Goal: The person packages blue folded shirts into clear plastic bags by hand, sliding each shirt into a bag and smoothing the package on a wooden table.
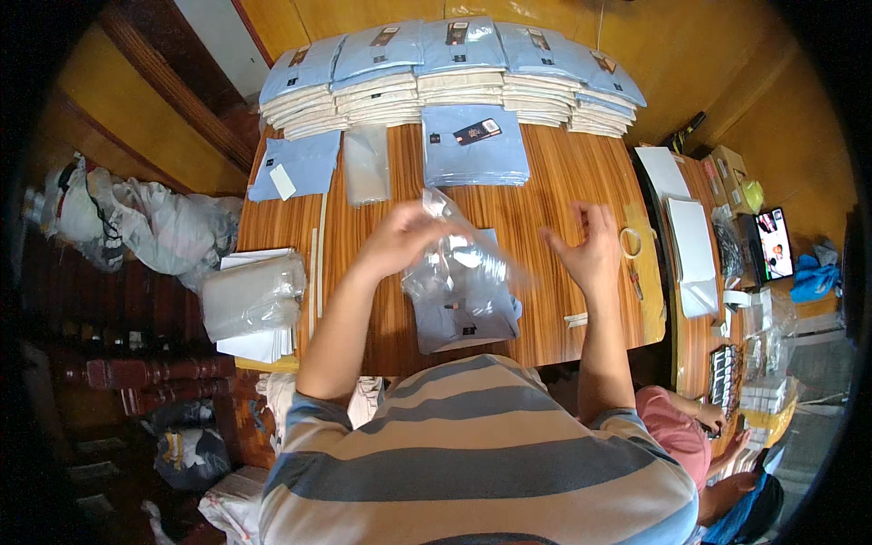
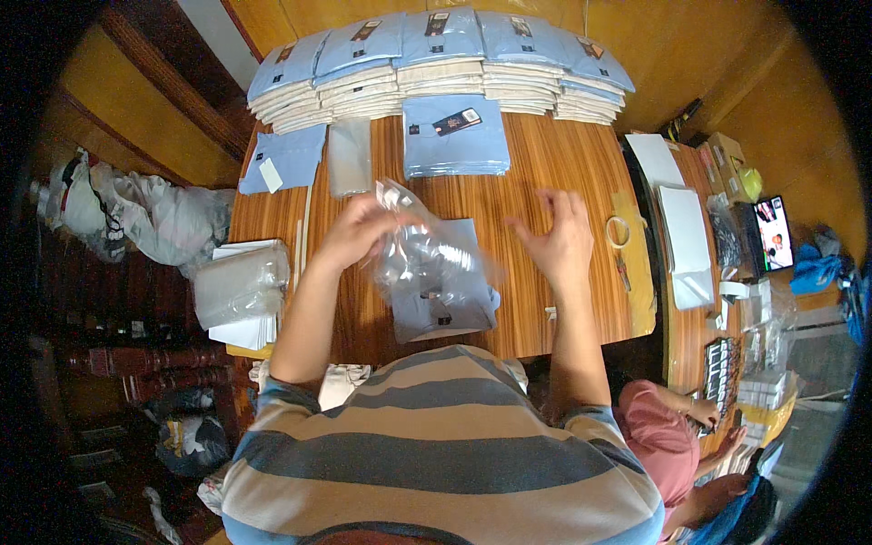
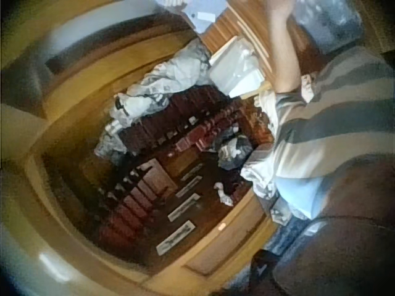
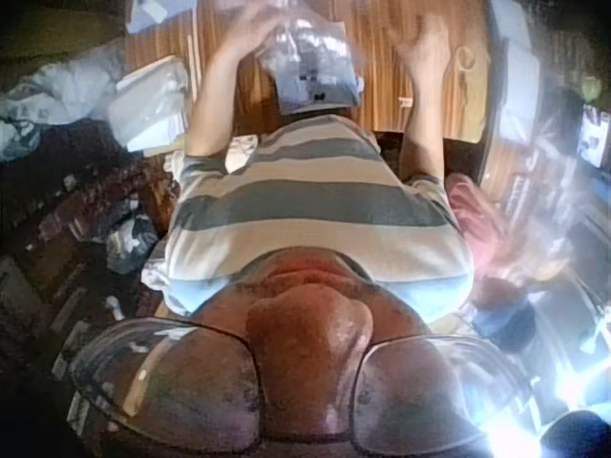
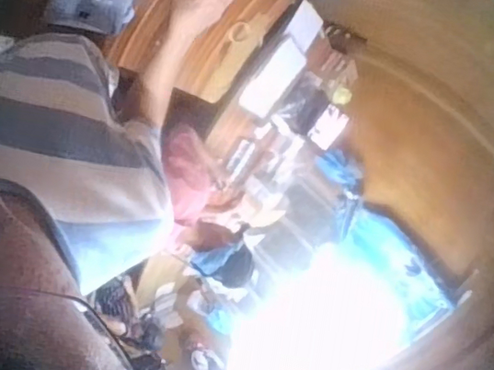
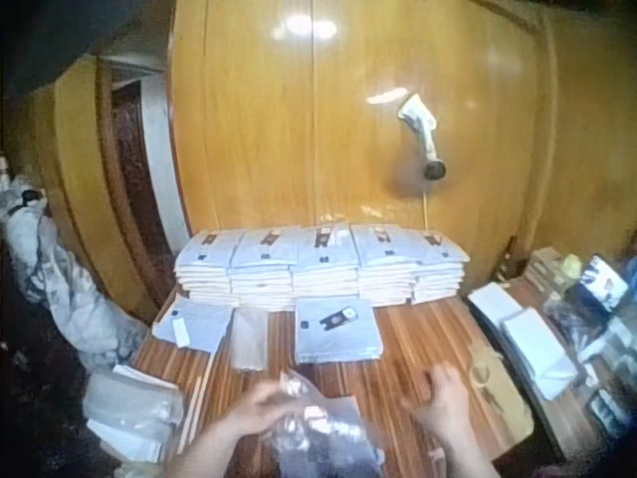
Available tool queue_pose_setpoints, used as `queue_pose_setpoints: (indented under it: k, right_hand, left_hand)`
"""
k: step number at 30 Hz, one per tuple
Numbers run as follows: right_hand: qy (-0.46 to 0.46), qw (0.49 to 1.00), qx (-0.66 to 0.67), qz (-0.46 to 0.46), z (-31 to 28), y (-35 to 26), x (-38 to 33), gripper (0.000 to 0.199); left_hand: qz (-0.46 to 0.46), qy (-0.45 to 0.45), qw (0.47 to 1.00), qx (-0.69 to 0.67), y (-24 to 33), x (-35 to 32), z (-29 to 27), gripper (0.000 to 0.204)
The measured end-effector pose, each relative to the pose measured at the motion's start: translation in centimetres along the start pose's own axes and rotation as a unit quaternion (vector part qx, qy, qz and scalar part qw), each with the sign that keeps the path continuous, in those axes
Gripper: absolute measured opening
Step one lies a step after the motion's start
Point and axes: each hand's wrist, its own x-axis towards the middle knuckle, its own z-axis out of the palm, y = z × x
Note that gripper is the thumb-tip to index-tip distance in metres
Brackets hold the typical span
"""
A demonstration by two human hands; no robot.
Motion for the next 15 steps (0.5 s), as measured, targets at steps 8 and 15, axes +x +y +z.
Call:
queue_pose_setpoints:
  k: [8,15]
  right_hand:
    - [-0.514,0.672,0.487,-0.218,3.1,-5.6,0.5,0.041]
    - [-0.206,0.798,0.553,0.122,8.3,-0.9,3.1,0.011]
  left_hand:
    - [0.001,-0.458,0.887,-0.057,6.4,2.5,-2.0,0.029]
    - [0.048,0.008,0.818,-0.573,-8.5,1.8,-1.9,0.126]
